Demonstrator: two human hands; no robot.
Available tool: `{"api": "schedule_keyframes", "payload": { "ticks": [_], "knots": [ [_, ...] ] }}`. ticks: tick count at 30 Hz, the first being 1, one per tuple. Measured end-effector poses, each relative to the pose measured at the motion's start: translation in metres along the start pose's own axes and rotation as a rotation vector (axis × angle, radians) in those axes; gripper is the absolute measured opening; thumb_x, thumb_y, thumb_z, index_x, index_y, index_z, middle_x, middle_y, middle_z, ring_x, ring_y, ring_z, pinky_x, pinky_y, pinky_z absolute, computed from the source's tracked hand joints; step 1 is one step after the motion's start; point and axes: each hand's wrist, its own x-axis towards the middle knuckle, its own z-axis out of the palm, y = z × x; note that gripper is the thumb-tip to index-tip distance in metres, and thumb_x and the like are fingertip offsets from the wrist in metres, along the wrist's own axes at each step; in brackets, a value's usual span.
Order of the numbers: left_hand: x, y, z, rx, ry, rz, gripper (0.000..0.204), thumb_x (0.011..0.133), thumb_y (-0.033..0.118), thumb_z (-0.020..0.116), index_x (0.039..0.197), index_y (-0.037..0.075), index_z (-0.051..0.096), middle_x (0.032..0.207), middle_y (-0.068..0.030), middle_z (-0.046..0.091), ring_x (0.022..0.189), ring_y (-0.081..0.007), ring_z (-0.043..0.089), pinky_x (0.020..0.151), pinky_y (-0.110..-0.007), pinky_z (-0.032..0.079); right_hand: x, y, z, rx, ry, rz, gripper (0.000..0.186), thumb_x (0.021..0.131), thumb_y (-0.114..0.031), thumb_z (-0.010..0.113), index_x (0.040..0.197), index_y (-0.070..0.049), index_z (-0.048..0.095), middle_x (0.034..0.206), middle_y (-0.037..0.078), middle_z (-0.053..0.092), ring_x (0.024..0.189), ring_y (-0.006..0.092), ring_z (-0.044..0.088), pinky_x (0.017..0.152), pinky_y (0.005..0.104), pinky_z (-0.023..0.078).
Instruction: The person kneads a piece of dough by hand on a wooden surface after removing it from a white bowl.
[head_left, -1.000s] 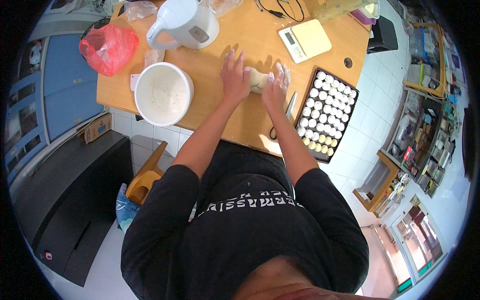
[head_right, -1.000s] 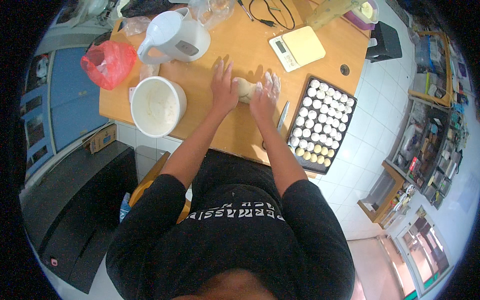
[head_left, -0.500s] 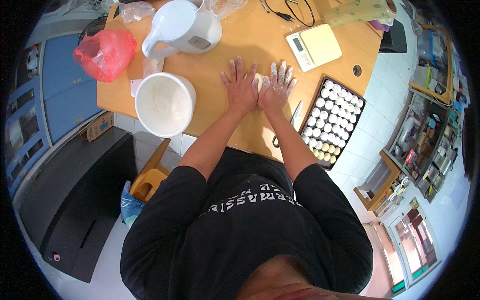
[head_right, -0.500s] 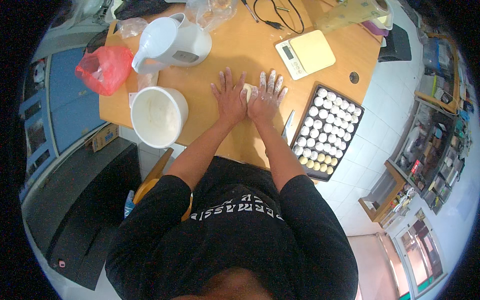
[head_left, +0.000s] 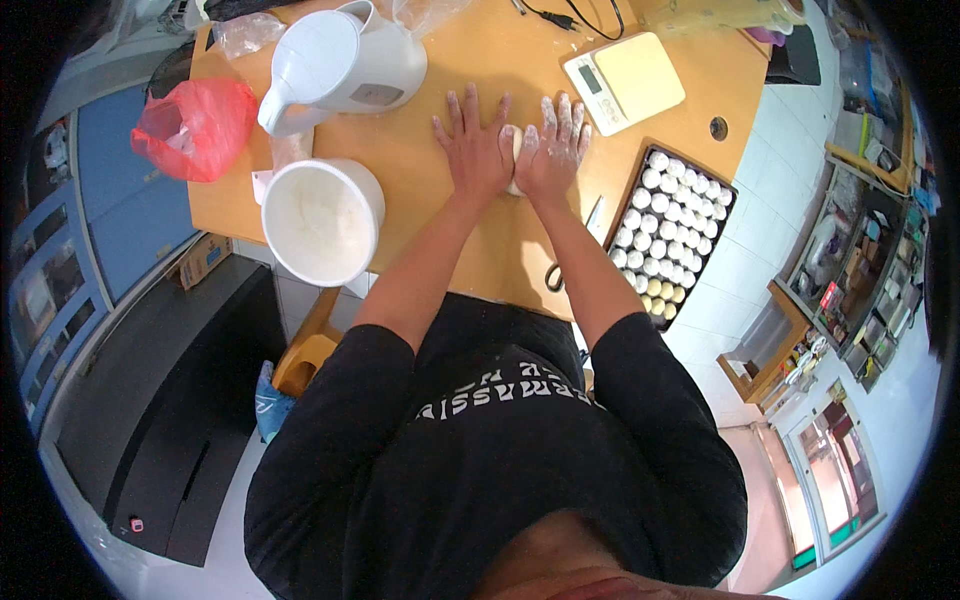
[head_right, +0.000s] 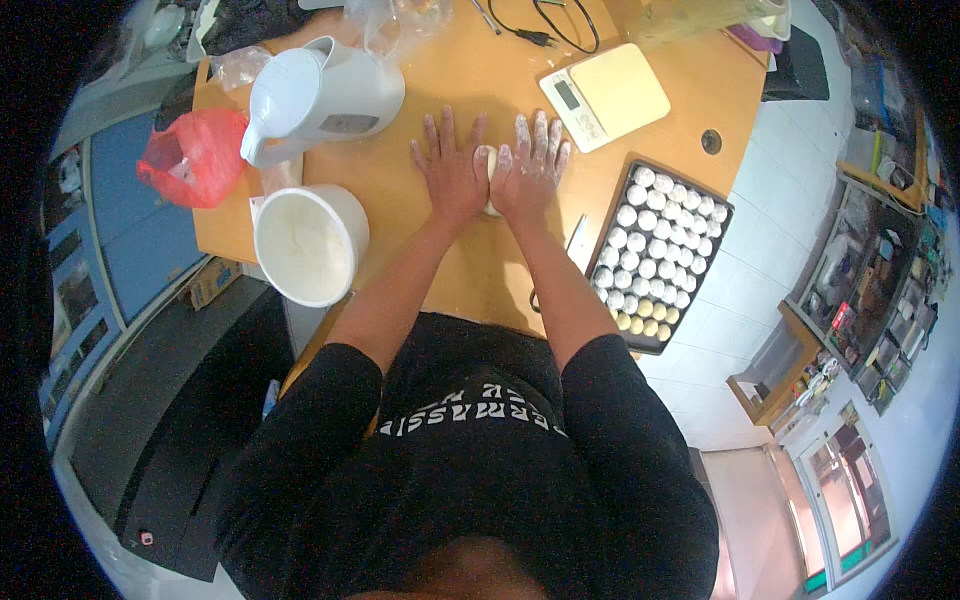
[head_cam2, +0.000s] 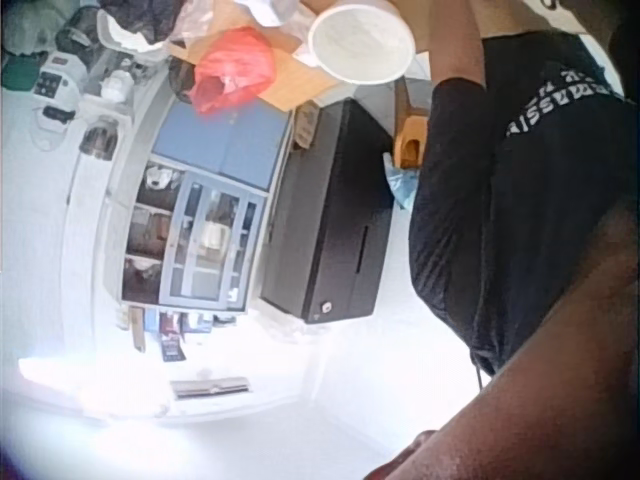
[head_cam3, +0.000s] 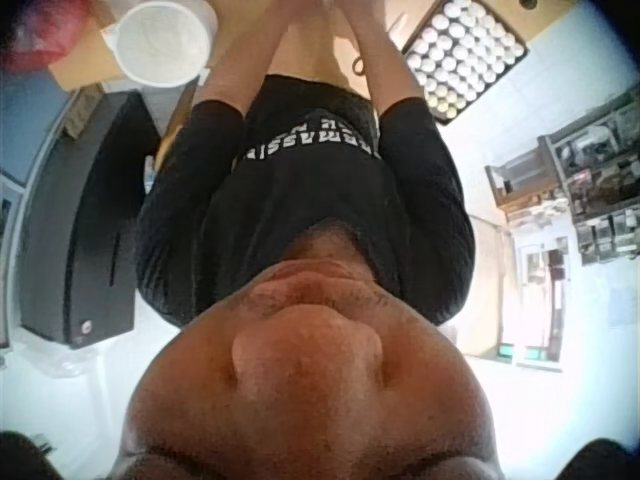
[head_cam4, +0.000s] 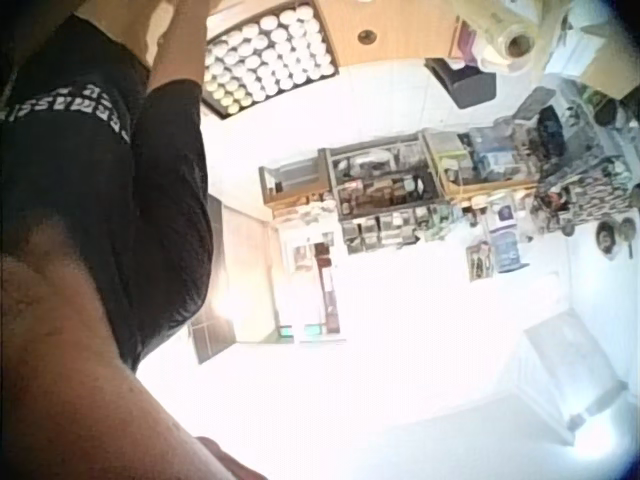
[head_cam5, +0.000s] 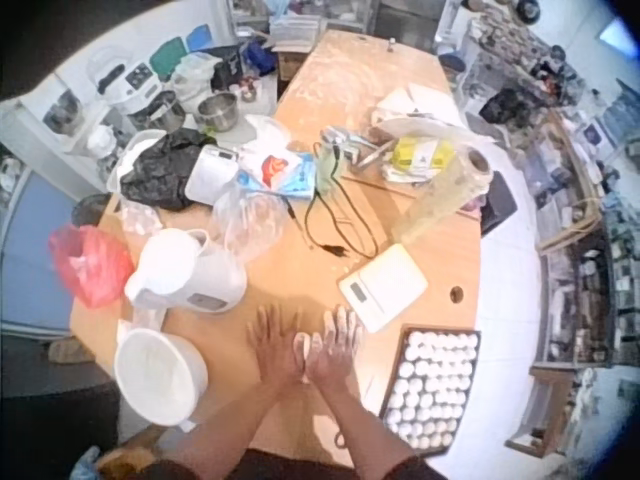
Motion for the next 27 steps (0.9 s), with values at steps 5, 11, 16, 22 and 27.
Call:
{"api": "schedule_keyframes", "payload": {
  "ticks": [5, 11, 16, 22, 27],
  "knots": [
    [0.006, -0.011, 0.001, -0.478, -0.049, -0.048, 0.046, 0.100, 0.029, 0.058, 0.144, 0.018, 0.063, 0.151, -0.0184, 0.054, 0.144, -0.0378, 0.044, 0.122, -0.061, 0.023, 0.008, 0.005, -0.004, 0.608, 0.080, 0.217, 0.063, 0.099, -0.026, 0.059, 0.155, -0.003, 0.042, 0.160, 0.024, 0.041, 0.152, 0.0453, 0.031, 0.126, 0.0532, 0.022],
    [-0.015, -0.022, -0.025, -0.423, -0.165, -0.133, 0.041, 0.097, 0.015, 0.063, 0.137, 0.007, 0.064, 0.130, -0.0178, 0.065, 0.125, -0.0347, 0.058, 0.109, -0.042, 0.045, -0.022, 0.007, -0.066, 0.198, -0.212, 0.209, 0.069, 0.099, -0.024, 0.062, 0.160, -0.006, 0.036, 0.158, 0.024, 0.042, 0.147, 0.0446, 0.038, 0.124, 0.0507, 0.030],
    [-0.040, 0.001, -0.044, -0.738, -0.134, -0.255, 0.046, 0.098, 0.012, 0.061, 0.143, 0.005, 0.058, 0.138, -0.0199, 0.061, 0.130, -0.0329, 0.056, 0.113, -0.043, 0.043, -0.052, -0.017, -0.070, 0.433, -0.316, 0.475, 0.060, 0.097, -0.017, 0.056, 0.154, -0.003, 0.046, 0.156, 0.026, 0.046, 0.145, 0.0426, 0.043, 0.123, 0.0482, 0.030],
    [-0.098, 0.027, -0.056, -1.260, -0.063, -0.386, 0.069, 0.104, 0.022, 0.057, 0.164, 0.010, 0.026, 0.155, -0.0182, 0.051, 0.145, -0.0296, 0.047, 0.116, -0.045, 0.040, -0.114, -0.023, -0.059, 0.383, -0.181, 0.154, 0.057, 0.097, -0.008, 0.048, 0.154, 0.000, 0.043, 0.154, 0.027, 0.046, 0.140, 0.0474, 0.046, 0.120, 0.0521, 0.034],
    [-0.105, 0.009, -0.050, -1.566, -0.124, -0.550, 0.075, 0.109, 0.029, 0.053, 0.168, 0.011, 0.011, 0.156, -0.0168, 0.051, 0.145, -0.0291, 0.047, 0.115, -0.050, 0.039, -0.139, -0.017, -0.053, 0.380, -0.265, 0.112, 0.049, 0.100, -0.012, 0.049, 0.148, -0.001, 0.051, 0.141, 0.026, 0.061, 0.132, 0.0426, 0.057, 0.114, 0.0523, 0.041]
  ]
}}
